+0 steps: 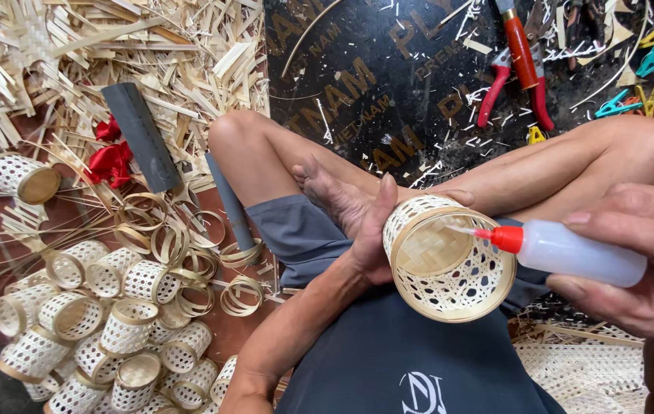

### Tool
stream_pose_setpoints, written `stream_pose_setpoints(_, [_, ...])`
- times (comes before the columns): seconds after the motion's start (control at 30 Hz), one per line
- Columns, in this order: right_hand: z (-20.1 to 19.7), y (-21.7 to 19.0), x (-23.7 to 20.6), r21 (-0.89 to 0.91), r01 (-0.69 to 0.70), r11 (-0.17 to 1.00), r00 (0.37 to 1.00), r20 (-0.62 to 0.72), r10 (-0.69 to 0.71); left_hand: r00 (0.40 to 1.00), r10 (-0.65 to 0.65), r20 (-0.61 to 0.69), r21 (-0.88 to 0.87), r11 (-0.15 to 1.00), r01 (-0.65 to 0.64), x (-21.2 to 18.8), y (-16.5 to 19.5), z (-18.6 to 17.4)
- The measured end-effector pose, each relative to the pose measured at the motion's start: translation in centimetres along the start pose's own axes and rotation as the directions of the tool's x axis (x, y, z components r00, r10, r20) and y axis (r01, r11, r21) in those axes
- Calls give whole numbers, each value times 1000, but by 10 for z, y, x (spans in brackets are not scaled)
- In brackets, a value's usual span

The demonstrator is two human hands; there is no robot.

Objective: The person sits on the floor assembling woven bamboo basket bodies. They fit a bamboo rim ring around the basket edge, apply glue from a squeeze bottle to the rim, press the woven body and ring together, and use pliers to pinch and secure the rim, working on one basket at a time on their lap.

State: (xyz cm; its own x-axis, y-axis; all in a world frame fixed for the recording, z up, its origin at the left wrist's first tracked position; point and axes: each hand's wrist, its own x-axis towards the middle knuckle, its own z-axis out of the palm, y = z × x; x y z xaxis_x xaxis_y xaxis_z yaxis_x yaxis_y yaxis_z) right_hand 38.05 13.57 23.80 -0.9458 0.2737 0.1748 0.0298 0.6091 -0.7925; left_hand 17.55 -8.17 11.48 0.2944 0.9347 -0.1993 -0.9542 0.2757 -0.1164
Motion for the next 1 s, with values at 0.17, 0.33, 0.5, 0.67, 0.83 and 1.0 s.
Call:
stream_pose_setpoints(0.17, [-6, -15, 16, -257, -269, 928, 929, 183, 320, 999, -22, -30, -6, 1000, 22, -3, 4, -1])
stream_pose_setpoints(0.33, [-6, -23, 19, -300, -298, 906, 922, 157, 355, 1000, -10, -26, 44, 999, 11, -5, 5, 0])
stream_pose_setpoints(0.5, [-10, -37, 23, -316, -266, 911, 933, 153, 325, 1000, -16, -11, 24, 1000, 16, -4, 4, 1])
stream_pose_setpoints(0.67, [-12, -35, 25, -317, -243, 917, 932, 185, 311, 1000, 16, -13, 54, 998, -16, -6, 6, 3])
stream_pose_setpoints(0.83, [-13, -18, 11, -208, -300, 931, 937, 119, 328, 987, 160, -8, 67, 985, -160, -14, 9, 5])
stream_pose_setpoints(1.0, [-1, -11, -11, -82, -226, 971, 973, -74, 221, 952, 303, -33, 101, 949, -298, -25, 10, 11])
